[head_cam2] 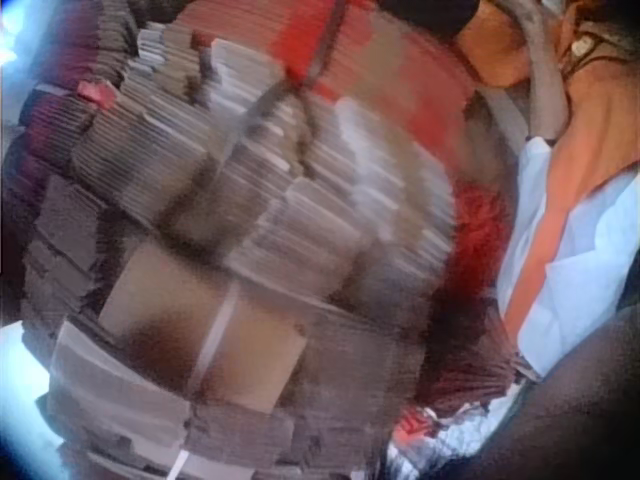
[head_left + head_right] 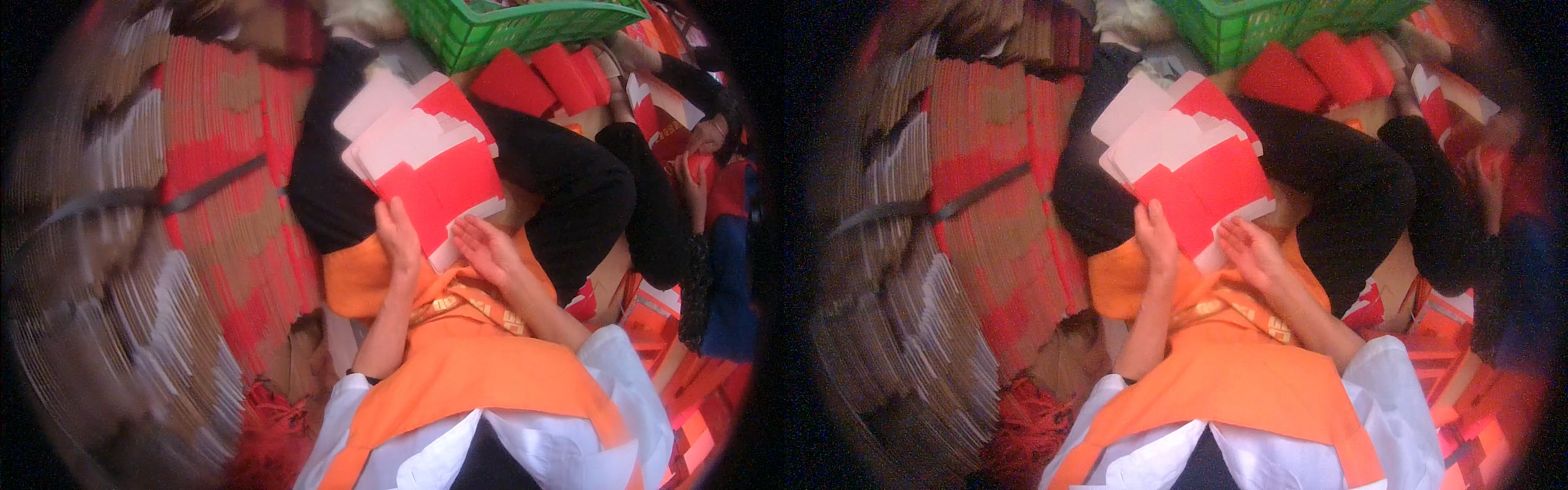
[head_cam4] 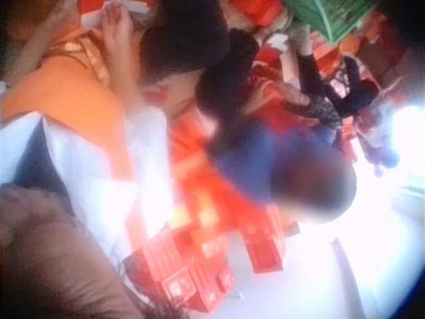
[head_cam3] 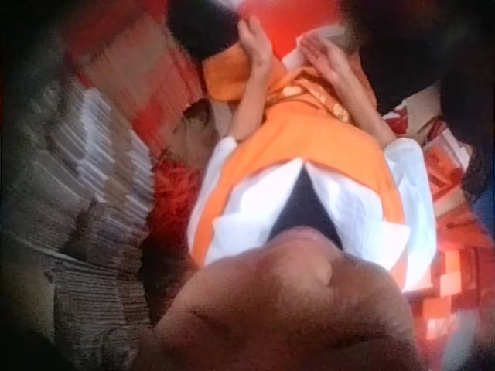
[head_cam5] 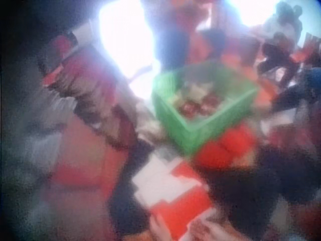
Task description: The person sits on the floor and repeatedly assembles red and white paper envelopes. They pick a small item from a green basket, place it inside a red envelope, fold the flaps, and set the finished envelope aside. The process is repeated continuously with other people working nearby.
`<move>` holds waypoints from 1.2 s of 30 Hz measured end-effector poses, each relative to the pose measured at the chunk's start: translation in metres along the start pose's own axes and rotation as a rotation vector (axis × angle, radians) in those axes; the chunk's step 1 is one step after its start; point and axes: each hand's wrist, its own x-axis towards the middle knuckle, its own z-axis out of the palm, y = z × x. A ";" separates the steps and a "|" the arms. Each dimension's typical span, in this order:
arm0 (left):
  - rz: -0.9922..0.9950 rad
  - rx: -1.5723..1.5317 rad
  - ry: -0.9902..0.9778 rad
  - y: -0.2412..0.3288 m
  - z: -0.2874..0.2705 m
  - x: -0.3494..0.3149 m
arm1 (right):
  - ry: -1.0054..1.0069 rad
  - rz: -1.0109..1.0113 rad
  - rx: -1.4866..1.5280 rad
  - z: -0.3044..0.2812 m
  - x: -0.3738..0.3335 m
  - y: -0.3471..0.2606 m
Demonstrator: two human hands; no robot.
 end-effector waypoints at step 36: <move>-0.043 -0.256 -0.163 0.054 0.002 -0.050 | -0.303 -0.075 -0.804 0.019 -0.035 0.018</move>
